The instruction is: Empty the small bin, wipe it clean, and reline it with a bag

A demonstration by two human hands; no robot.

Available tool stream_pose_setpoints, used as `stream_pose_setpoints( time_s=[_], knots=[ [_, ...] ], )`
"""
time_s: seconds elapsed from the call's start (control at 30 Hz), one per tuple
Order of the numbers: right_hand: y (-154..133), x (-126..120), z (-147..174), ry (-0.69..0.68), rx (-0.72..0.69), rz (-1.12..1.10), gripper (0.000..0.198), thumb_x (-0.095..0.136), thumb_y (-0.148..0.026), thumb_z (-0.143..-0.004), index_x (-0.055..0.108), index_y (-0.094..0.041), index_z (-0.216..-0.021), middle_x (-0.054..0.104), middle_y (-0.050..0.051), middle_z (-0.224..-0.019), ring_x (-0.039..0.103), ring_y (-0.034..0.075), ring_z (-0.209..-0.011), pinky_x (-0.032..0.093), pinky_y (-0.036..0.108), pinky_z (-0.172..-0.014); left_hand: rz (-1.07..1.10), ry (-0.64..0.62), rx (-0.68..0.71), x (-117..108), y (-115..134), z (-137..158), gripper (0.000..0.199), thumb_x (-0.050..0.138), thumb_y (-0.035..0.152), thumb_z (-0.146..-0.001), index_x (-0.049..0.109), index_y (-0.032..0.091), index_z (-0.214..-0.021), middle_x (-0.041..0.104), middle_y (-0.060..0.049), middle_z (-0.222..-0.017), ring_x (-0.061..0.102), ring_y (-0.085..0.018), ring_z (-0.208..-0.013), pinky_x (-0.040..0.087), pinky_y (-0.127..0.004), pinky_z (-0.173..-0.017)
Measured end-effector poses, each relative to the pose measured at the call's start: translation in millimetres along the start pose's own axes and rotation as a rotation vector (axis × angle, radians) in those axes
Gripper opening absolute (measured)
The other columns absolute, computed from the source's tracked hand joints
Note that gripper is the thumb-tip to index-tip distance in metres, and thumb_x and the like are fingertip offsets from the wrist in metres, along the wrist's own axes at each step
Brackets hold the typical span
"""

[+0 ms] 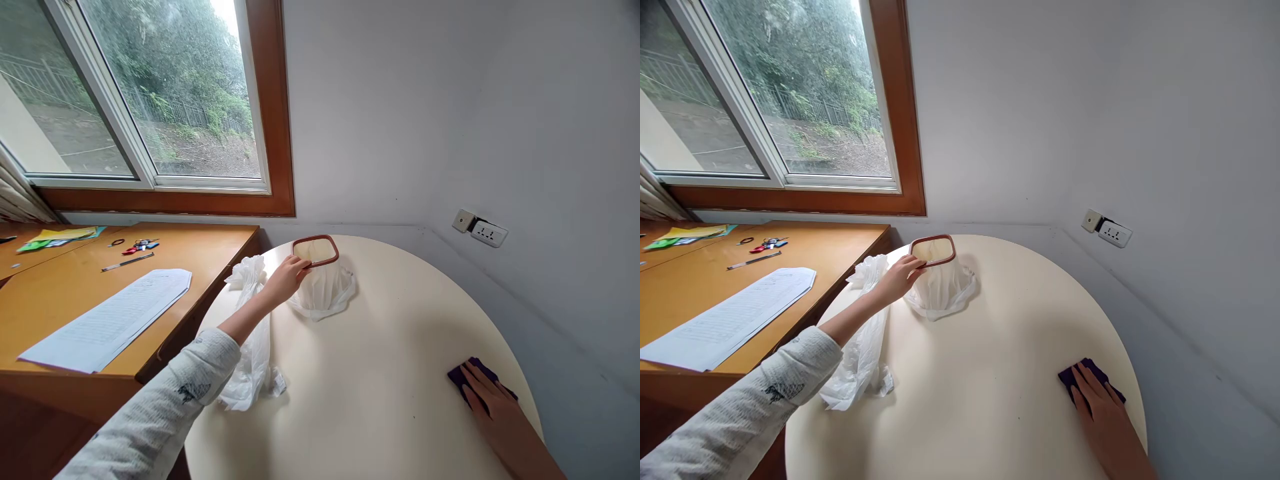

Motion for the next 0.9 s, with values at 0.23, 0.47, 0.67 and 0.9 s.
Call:
stream_pose_setpoints(
  time_s=[0.23,0.47,0.67,0.9],
  knots=[
    [5.1,1.6,6.9,0.058,-0.017,0.069,0.059,0.025,-0.049,-0.085,0.038,-0.02,-0.134,0.031,0.003,-0.143,0.032,0.023,-0.129,0.021,0.047,-0.109,-0.062,-0.033,-0.006,-1.5,-22.3,-11.6,0.029,0.035,0.031,-0.089,0.06,0.018,-0.096,0.055,-0.008,-0.082,0.05,-0.022,-0.087,0.043,-0.034,-0.075],
    [6.7,11.9,4.6,0.005,0.008,0.041,0.063,0.023,-0.05,-0.087,0.03,-0.013,-0.138,0.028,0.009,-0.144,0.027,0.027,-0.131,0.028,0.046,-0.106,-0.136,-0.08,-0.006,-8.8,-47.3,-18.2,0.03,0.033,0.03,-0.089,0.06,0.018,-0.097,0.054,-0.009,-0.086,0.049,-0.023,-0.09,0.043,-0.034,-0.075],
    [-72.9,18.0,2.6,-0.133,-0.151,0.025,0.06,0.02,-0.049,-0.089,0.028,-0.016,-0.139,0.021,0.005,-0.146,0.021,0.026,-0.134,0.026,0.046,-0.107,-0.191,-0.111,0.004,-17.4,-56.5,-20.7,0.03,0.037,0.031,-0.087,0.06,0.017,-0.101,0.054,-0.01,-0.096,0.047,-0.025,-0.098,0.043,-0.04,-0.083],
    [-219.9,36.8,-2.6,-0.343,-0.532,-0.013,0.055,0.017,-0.048,-0.091,0.021,-0.024,-0.141,0.013,0.0,-0.148,0.011,0.021,-0.136,0.013,0.043,-0.111,-0.234,-0.126,-0.093,-35.0,-32.7,15.1,0.035,0.039,0.031,-0.086,0.053,0.016,-0.115,0.045,-0.014,-0.116,0.044,-0.027,-0.11,0.042,-0.042,-0.089]
  ],
)
Point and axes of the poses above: each hand's wrist, its own z-axis away from the middle knuckle, its own x-axis out of the palm, y = z × x, the point moved 9 cm from there along -z, towards the middle knuckle
